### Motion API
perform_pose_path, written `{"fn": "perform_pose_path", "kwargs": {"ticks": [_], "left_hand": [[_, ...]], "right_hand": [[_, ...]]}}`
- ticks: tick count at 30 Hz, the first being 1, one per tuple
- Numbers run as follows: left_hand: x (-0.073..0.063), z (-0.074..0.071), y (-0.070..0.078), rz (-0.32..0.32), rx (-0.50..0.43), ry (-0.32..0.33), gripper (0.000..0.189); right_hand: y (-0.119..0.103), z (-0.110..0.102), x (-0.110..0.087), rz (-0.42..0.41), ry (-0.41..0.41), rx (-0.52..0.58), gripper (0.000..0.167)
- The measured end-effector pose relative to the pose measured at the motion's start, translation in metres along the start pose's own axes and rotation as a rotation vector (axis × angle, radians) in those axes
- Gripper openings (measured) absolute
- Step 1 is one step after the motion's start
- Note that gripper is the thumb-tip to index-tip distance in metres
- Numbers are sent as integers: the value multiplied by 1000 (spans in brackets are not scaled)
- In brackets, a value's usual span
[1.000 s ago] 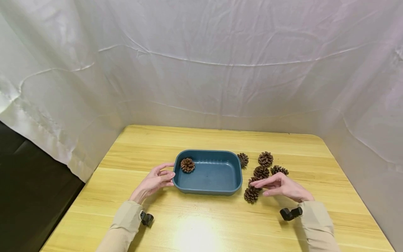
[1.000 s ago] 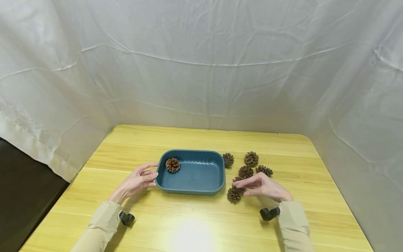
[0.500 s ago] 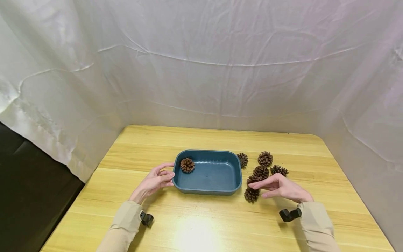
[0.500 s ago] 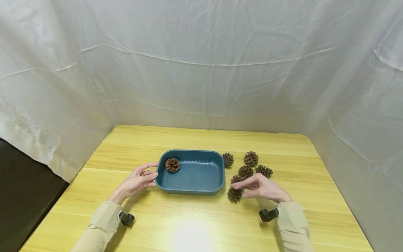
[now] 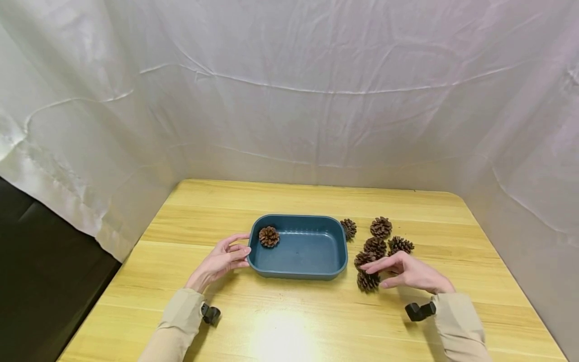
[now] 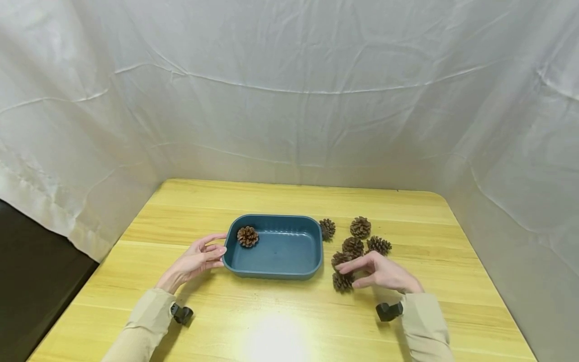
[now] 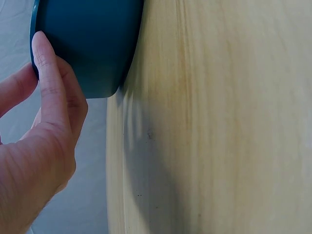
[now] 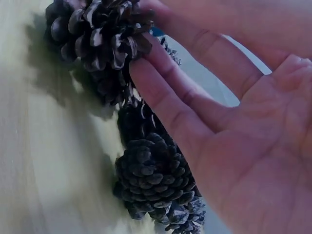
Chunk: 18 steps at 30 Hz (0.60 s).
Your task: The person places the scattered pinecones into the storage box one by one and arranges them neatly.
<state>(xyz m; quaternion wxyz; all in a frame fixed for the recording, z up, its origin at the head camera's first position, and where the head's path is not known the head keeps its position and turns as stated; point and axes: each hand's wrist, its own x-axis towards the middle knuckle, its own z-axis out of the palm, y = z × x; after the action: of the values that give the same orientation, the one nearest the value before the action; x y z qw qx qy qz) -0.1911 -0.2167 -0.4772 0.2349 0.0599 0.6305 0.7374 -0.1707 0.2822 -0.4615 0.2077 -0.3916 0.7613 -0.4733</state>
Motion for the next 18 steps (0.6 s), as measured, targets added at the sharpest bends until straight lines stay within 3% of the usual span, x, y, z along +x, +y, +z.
{"fn": "perform_pose_path", "kwargs": {"ticks": [9,18], "left_hand": [[0,0,0,2,4,-4,64],[0,0,0,5,5,3,63]], "right_hand": [[3,2,4,-11,47,-134,40],[1,6,2,59,126,-218,39]]}}
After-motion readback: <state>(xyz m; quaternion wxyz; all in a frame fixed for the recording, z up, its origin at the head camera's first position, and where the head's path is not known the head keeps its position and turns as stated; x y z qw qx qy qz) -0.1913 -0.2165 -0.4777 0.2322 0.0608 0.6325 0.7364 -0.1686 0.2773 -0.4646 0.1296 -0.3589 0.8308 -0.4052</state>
